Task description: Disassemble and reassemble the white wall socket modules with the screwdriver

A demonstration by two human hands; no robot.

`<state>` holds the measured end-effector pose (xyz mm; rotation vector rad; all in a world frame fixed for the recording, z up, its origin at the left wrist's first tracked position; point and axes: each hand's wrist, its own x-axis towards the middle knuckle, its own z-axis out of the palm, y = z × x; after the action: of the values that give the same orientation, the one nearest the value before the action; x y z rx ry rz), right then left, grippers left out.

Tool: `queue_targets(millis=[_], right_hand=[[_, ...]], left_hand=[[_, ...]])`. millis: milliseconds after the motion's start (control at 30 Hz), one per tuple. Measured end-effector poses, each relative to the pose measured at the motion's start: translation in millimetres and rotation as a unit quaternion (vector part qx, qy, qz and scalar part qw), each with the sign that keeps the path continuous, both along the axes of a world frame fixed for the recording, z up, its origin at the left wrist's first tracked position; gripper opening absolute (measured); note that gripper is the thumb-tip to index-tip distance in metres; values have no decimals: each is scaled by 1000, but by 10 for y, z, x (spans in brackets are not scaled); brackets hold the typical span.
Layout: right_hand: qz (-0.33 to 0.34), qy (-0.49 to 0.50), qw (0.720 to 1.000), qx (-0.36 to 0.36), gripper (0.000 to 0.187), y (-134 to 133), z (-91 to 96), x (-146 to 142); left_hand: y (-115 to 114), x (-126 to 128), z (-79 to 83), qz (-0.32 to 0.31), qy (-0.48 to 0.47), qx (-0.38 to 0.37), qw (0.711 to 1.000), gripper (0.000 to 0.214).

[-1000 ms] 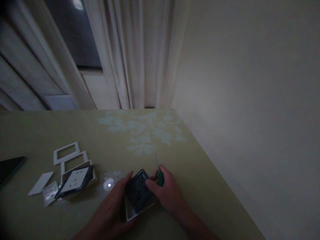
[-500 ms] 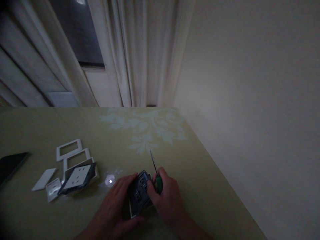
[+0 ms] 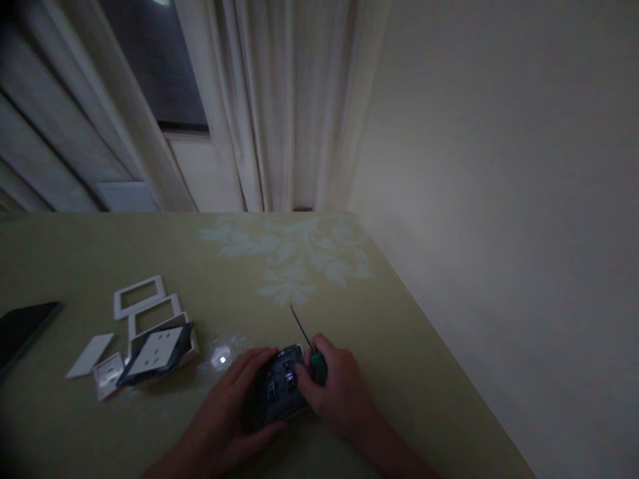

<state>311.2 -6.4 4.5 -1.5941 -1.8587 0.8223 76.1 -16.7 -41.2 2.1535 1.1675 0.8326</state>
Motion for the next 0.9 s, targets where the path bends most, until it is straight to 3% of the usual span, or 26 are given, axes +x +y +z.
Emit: queue_targets(millis=[167,367,467,700,900], right_hand=[[-10,15,1000,-11,24,56,10,32],[-23,13,999,-21,25,100,-23,54],[-13,19,999,-39,27,110,-29,54],[1,57,998,-36,18,101,-29,33],[29,119,991,-44,12,74,-17,11]], left_hand=[[13,41,67,6,-6,-21,1000,85],[-7,20,37,4,-11,-56,998,95],[-14,3,26,1,-9,-55,998,89],[47,-138,-23,-4,20,1,1000,91],[50,-205,-49,-25,-4,-24,999,99]])
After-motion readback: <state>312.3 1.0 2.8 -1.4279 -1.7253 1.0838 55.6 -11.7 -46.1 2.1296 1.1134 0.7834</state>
